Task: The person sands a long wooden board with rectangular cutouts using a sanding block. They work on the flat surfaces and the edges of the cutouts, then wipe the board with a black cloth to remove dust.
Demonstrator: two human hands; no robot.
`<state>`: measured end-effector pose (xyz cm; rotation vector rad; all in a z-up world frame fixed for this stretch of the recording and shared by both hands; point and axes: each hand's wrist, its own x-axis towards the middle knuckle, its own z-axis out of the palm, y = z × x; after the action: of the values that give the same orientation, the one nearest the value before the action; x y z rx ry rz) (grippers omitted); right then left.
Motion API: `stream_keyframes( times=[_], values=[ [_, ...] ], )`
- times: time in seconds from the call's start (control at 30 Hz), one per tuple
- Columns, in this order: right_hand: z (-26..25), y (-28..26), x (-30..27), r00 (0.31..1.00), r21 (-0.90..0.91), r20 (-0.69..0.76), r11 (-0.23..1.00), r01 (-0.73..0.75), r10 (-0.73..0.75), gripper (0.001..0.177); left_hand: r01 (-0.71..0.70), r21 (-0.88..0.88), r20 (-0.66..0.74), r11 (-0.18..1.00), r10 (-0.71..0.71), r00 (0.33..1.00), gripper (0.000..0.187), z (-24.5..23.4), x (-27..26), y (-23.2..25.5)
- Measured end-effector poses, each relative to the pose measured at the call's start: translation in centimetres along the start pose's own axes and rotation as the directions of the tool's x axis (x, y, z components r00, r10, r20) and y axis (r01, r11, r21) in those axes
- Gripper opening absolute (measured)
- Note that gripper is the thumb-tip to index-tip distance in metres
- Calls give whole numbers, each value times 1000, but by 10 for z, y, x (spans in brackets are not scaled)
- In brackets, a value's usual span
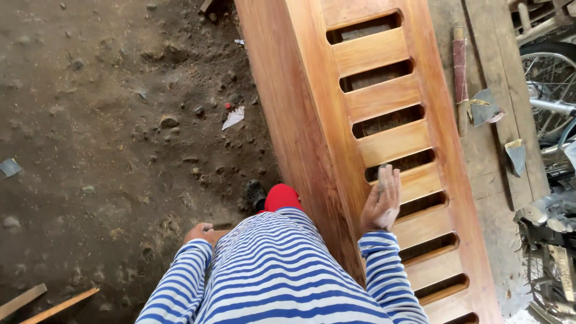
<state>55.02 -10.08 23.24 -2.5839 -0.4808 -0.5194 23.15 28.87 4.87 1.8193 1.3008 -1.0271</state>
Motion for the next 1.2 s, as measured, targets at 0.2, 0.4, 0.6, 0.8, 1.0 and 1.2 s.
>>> stream_keyframes(
  times=[0.2, 0.4, 0.6, 0.8, 1.0, 1.2],
  values=[
    [30, -34, 9, 991, 98, 33, 987, 124, -128, 33, 23, 94, -22, 995, -21, 1000, 40, -6, 2, 5],
    [37, 41, 64, 991, 77, -59, 989, 128, -124, 27, -2, 111, -18, 994, 4, 1000, 40, 11, 23, 11],
    [48, 128, 97, 979, -73, -148, 989, 130, -140, 30, -5, 145, -1, 989, 5, 1000, 39, -5, 8, 25],
    [56, 42, 59, 964, -58, -227, 990, 131, -141, 31, 30, 164, -3, 986, -30, 1000, 40, -10, 10, 40],
    [29, 0, 61, 996, -18, 41, 997, 75, -74, 29, -10, 49, 18, 999, 9, 1000, 40, -18, 13, 86],
    [46, 122, 109, 972, -70, -198, 990, 119, -131, 28, -99, 63, -47, 993, 102, 994, 39, -52, -5, 145]
  ],
)
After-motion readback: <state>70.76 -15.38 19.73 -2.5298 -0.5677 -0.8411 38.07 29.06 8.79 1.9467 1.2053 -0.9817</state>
